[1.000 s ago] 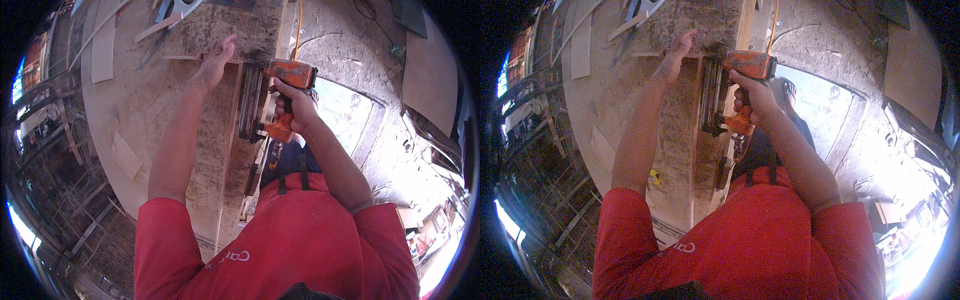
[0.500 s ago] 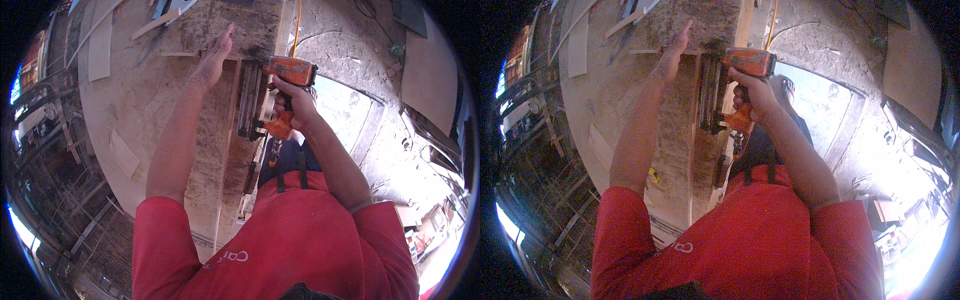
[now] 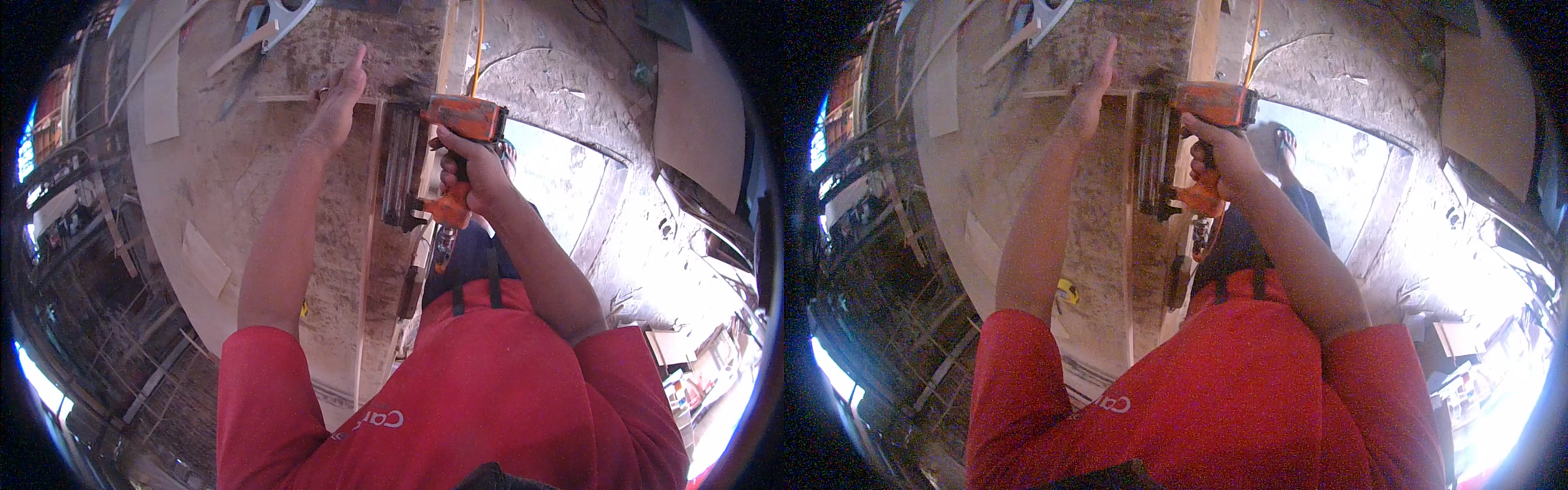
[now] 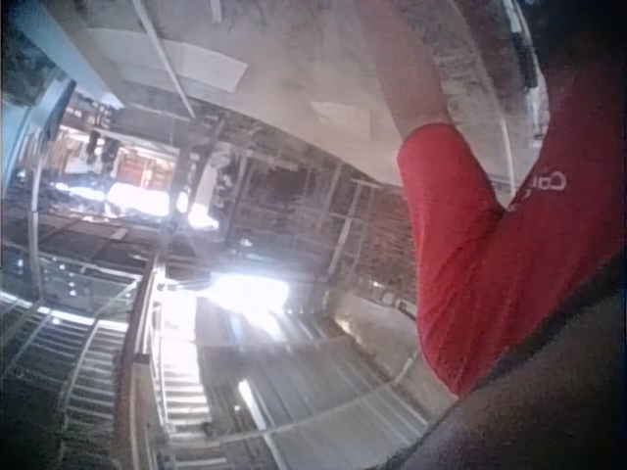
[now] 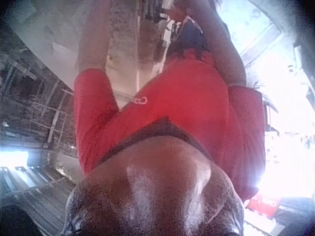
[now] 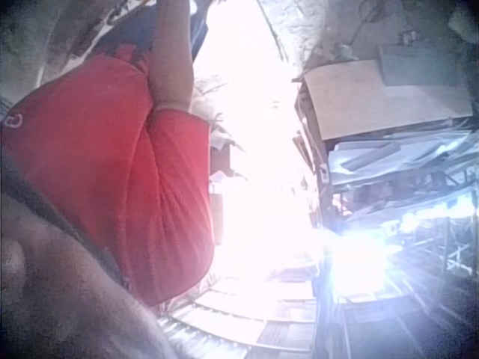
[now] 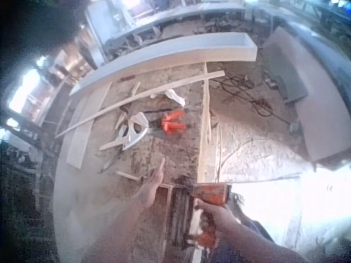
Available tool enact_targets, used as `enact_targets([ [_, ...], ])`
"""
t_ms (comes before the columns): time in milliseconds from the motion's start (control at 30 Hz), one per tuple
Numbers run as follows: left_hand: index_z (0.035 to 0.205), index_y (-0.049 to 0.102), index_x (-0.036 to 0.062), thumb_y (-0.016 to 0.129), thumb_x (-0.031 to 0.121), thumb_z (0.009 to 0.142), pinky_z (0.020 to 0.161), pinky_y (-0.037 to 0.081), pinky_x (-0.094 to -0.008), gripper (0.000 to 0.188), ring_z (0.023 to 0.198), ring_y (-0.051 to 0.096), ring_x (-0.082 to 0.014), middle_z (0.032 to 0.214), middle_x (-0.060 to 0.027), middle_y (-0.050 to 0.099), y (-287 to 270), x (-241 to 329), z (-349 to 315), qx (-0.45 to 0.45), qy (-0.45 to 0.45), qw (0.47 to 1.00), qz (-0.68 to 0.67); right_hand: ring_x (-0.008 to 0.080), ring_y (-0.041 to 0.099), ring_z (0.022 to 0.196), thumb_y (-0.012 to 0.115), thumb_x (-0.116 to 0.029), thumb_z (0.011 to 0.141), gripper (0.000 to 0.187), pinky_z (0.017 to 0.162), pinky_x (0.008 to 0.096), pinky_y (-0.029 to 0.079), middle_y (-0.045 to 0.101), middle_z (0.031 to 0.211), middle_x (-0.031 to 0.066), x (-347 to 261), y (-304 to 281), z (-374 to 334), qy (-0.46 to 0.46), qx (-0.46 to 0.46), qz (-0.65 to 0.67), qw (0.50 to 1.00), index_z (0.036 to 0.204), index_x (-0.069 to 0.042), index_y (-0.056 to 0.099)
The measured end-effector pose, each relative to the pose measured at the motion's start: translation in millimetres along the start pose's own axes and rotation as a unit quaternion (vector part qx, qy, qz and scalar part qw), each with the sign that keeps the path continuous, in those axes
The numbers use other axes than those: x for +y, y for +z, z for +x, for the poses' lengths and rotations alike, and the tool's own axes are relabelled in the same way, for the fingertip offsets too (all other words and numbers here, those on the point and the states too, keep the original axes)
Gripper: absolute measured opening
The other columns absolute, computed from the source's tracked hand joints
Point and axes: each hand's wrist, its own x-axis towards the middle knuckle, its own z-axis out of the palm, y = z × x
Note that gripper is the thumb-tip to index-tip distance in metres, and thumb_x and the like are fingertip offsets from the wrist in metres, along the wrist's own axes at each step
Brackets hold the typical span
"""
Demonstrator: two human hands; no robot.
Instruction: The person assembles a rectangular wooden frame on a workbench using a pneumatic nail gun. They position thin wooden strips, secure them with nails, and then place a white panel into the completed frame.
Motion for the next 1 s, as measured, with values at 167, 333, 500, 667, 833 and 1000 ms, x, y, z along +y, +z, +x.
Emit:
enact_targets([
  [167, 0.168, 0.015, 0.0319, 0.015, 0.07, 0.105, 0.123, -0.006, -0.0464, 0.073, 0.161, 0.008, -0.0282, 0.174, -0.0109, 0.017, -1.4, 1.8, 0.7, -0.004, -0.007, 0.999, 0.036, 0.0144, 0.051, 0.043, 0.08, -0.034, 0.092, 0.031, 0.042, 0.0326, 0.042, 0.05, 0.058, 0.0002, -0.1, -2.8, 3.0, 0.004, -0.003, -0.009, 1.0, 0.097, -0.009, 0.063],
  [333, 0.168, 0.015, 0.0318, 0.016, 0.071, 0.105, 0.123, -0.007, -0.047, 0.074, 0.162, 0.007, -0.0288, 0.174, -0.011, 0.018, -0.5, 1.6, 0.7, -0.003, -0.013, 0.999, 0.041, 0.0148, 0.05, 0.042, 0.081, -0.032, 0.092, 0.03, 0.042, 0.0332, 0.042, 0.05, 0.058, -0.0007, -4.8, 1.4, -0.3, 0.021, 0.005, 0.005, 1.0, 0.099, -0.013, 0.06],
  [500, 0.168, 0.014, 0.0309, 0.016, 0.073, 0.104, 0.123, -0.009, -0.0471, 0.077, 0.162, 0.007, -0.0294, 0.174, -0.0109, 0.019, 0.9, -2.9, 2.4, 0.003, 0.0, 0.999, 0.049, 0.0095, 0.052, 0.051, 0.072, -0.041, 0.098, 0.035, 0.051, 0.0315, 0.045, 0.049, 0.062, -0.0037, -7.2, 4.9, -6.0, -0.004, 0.006, -0.059, 0.998, 0.1, -0.007, 0.068],
  [667, 0.168, 0.014, 0.0303, 0.017, 0.072, 0.104, 0.123, -0.009, -0.047, 0.077, 0.161, 0.014, -0.0289, 0.173, -0.0118, 0.021, 1.0, -1.5, 1.6, 0.002, -0.001, 0.999, 0.034, 0.0099, 0.051, 0.05, 0.074, -0.04, 0.097, 0.034, 0.051, 0.0314, 0.045, 0.049, 0.061, -0.0034, -6.1, 3.4, -4.3, -0.006, 0.003, -0.054, 0.999, 0.099, -0.007, 0.068],
  [833, 0.168, 0.015, 0.0301, 0.019, 0.07, 0.105, 0.124, -0.007, -0.048, 0.074, 0.159, 0.022, -0.0306, 0.171, -0.0134, 0.027, 2.7, 4.5, -0.5, 0.002, -0.009, 1.0, 0.025, 0.0105, 0.051, 0.049, 0.074, -0.039, 0.096, 0.033, 0.051, 0.0317, 0.045, 0.049, 0.061, -0.003, -6.1, 5.6, -3.3, -0.024, 0.0, -0.056, 0.998, 0.099, -0.007, 0.068],
  [1000, 0.168, 0.015, 0.0303, 0.02, 0.069, 0.106, 0.125, -0.007, -0.0498, 0.074, 0.159, 0.02, -0.0315, 0.172, -0.0126, 0.023, 3.1, 3.3, -0.7, 0.01, -0.003, 0.999, 0.041, 0.0108, 0.051, 0.049, 0.075, -0.039, 0.096, 0.033, 0.05, 0.0318, 0.045, 0.049, 0.062, -0.0029, -6.7, 5.2, -3.3, -0.015, 0.006, -0.054, 0.998, 0.099, -0.007, 0.068],
])
